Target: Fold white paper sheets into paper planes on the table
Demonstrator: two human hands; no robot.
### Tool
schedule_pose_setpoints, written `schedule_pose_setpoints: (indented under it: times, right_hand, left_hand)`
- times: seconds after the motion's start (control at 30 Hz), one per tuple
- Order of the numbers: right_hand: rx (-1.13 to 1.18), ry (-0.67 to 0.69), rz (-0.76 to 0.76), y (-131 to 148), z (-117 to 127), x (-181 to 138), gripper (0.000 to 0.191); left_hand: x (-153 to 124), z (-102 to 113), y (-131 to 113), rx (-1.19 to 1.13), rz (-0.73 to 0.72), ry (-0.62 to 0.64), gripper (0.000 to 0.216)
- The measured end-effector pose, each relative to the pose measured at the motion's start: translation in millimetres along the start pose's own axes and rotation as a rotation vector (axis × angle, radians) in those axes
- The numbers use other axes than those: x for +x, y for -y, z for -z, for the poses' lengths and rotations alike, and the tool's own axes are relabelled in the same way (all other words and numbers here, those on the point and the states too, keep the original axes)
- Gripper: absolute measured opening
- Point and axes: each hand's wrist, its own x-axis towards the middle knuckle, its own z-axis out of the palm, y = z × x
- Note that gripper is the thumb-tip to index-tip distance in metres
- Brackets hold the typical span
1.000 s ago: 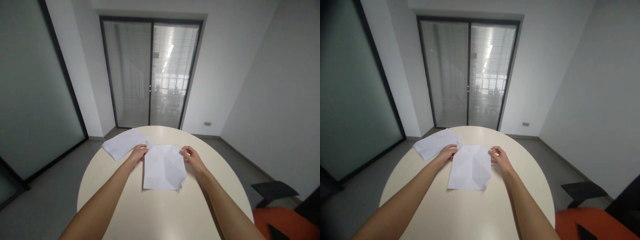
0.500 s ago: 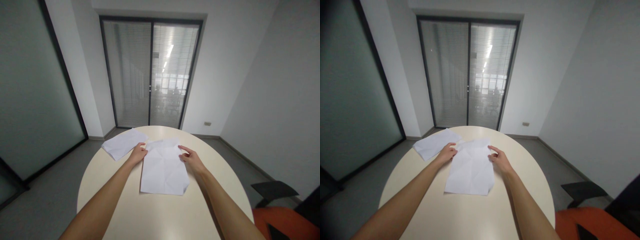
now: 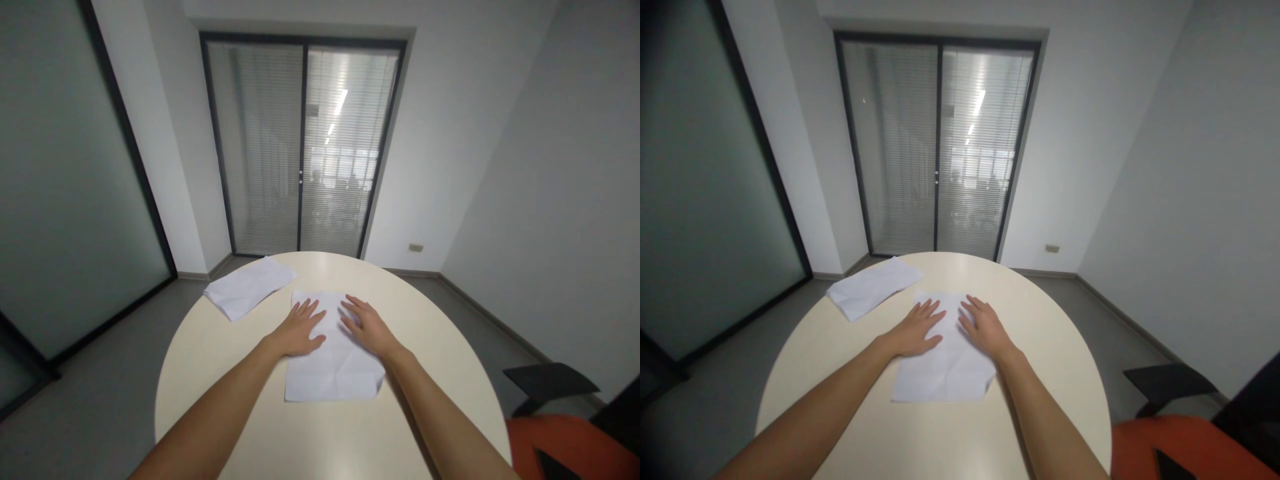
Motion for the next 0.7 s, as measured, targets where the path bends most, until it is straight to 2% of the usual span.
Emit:
schedule_pose_setpoints:
  times: [0.1, 0.17, 0.33, 0.43, 0.57, 0.63, 0.7]
  right_hand:
    - [0.032, 0.228, 0.008, 9, -6, 0, 0.056]
    - [0.003, 0.302, -0.041, 8, -10, -1, 0.059]
    - [-0.140, 0.230, -0.184, -7, -5, -3, 0.061]
    - [-0.147, 0.184, -0.119, -9, 2, -4, 0.052]
    - [-0.015, 0.269, 0.043, -1, 3, -6, 0.050]
    - [0.005, 0.311, 0.045, 1, 1, -8, 0.054]
    - [-0.017, 0.315, 0.006, -1, 0, -8, 0.057]
  left_hand:
    - [-2, -1, -1, -0.034, -0.010, 0.081, 0.071]
    - [-2, -1, -1, -0.029, 0.007, 0.089, 0.071]
    - [-1, 0, 2, 0.011, 0.125, 0.033, 0.075]
    - [1, 0, 6, 0.051, 0.184, -0.025, 0.072]
    - [3, 1, 11, 0.076, 0.212, -0.170, 0.053]
    - [3, 3, 12, 0.051, 0.202, -0.216, 0.043]
    - [2, 4, 12, 0.018, 0.144, -0.210, 0.041]
